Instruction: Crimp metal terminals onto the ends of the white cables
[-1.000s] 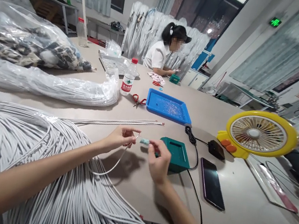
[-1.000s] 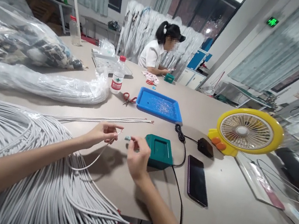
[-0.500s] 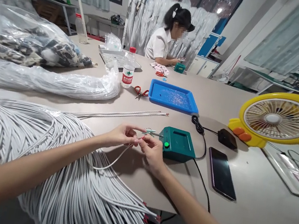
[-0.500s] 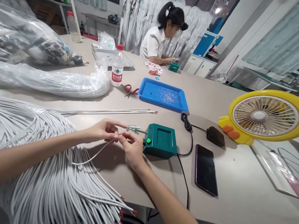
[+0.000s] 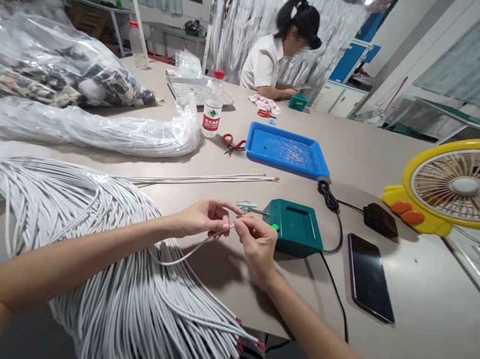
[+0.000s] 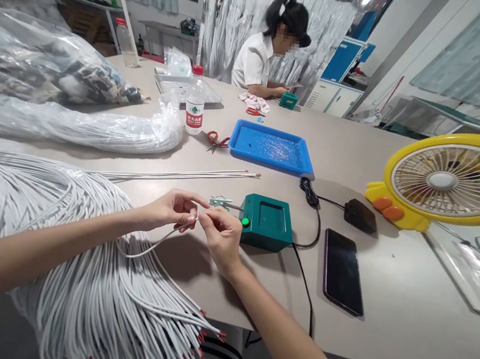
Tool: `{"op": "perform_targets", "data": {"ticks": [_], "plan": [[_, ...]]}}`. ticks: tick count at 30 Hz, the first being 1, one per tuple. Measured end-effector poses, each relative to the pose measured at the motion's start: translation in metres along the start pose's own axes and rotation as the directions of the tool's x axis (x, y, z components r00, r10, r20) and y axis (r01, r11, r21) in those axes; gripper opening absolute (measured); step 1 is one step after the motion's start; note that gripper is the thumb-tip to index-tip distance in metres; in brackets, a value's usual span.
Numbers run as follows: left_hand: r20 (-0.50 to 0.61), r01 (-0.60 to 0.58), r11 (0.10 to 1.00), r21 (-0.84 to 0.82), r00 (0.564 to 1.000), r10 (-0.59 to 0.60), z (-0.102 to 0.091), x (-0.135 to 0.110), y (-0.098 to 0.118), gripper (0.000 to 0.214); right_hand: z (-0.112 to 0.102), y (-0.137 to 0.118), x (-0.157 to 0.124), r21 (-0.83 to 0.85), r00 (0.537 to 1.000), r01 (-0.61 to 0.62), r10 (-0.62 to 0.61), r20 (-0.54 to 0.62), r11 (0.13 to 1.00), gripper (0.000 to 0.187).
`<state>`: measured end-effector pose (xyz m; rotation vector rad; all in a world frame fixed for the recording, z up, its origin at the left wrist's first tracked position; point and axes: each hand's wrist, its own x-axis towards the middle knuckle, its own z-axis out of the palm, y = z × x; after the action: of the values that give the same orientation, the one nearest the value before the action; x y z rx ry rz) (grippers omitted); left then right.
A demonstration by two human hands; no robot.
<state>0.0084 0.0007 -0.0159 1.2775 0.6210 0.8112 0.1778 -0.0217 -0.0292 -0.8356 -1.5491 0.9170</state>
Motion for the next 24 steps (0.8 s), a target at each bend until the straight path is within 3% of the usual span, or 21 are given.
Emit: {"op": "perform_targets", "data": {"ticks": [3, 5, 7, 9, 10, 11, 12, 14, 15, 16, 21, 24], "plan": [[0.022, 0.008, 0.999, -0.037, 1.0, -0.007, 0.0, -0.004, 0.003, 0.051, -0.003, 0.0, 0.0, 0.037, 0.997, 0.01, -0.008, -0.076, 0.999, 0.02], [0.109, 0.076, 0.995, -0.06, 0.992, -0.069, 0.001, -0.009, 0.006, 0.059, -0.006, 0.001, 0.002, 0.129, 0.985, -0.006, 0.028, -0.169, 0.992, 0.022], [0.295, 0.174, 0.985, -0.017, 0.942, -0.161, 0.003, -0.014, 0.01, 0.061, -0.007, 0.003, 0.002, 0.211, 0.97, -0.033, 0.082, -0.228, 0.977, 0.024], [0.398, 0.147, 0.975, 0.167, 0.895, -0.203, 0.004, -0.016, 0.012, 0.052, -0.006, 0.005, 0.001, 0.22, 0.965, -0.078, 0.13, -0.23, 0.972, 0.027], [0.357, 0.068, 0.944, 0.322, 0.915, -0.187, 0.003, -0.015, 0.012, 0.045, -0.005, 0.006, 0.0, 0.204, 0.966, -0.105, 0.149, -0.213, 0.973, 0.028], [0.255, -0.013, 0.857, 0.515, 0.957, -0.138, 0.001, -0.013, 0.011, 0.038, -0.004, 0.007, -0.001, 0.184, 0.968, -0.125, 0.161, -0.195, 0.975, 0.029], [0.116, -0.042, 0.695, 0.718, 0.992, -0.059, -0.003, -0.009, 0.009, 0.031, -0.002, 0.007, -0.002, 0.165, 0.97, -0.137, 0.166, -0.177, 0.977, 0.03], [-0.144, 0.105, 0.299, 0.949, 0.983, 0.111, -0.017, -0.001, 0.005, 0.024, 0.0, 0.008, -0.004, 0.142, 0.974, -0.141, 0.163, -0.155, 0.98, 0.031], [-0.235, 0.211, 0.154, 0.965, 0.959, 0.159, -0.026, 0.003, 0.003, 0.023, 0.0, 0.009, -0.004, 0.139, 0.975, -0.139, 0.16, -0.153, 0.98, 0.031], [-0.306, 0.299, 0.067, 0.952, 0.933, 0.187, -0.037, 0.006, 0.003, 0.023, 0.0, 0.01, -0.004, 0.141, 0.974, -0.14, 0.162, -0.156, 0.98, 0.032], [-0.51, 0.532, -0.015, 0.847, 0.819, 0.265, -0.089, 0.009, 0.005, 0.026, 0.001, 0.017, -0.004, 0.175, 0.969, -0.181, 0.206, -0.138, 0.968, 0.031], [-0.558, 0.589, -0.038, 0.808, 0.783, 0.277, -0.104, 0.008, 0.002, 0.027, 0.002, 0.021, -0.006, 0.144, 0.972, -0.178, 0.197, -0.125, 0.973, 0.032]]}}
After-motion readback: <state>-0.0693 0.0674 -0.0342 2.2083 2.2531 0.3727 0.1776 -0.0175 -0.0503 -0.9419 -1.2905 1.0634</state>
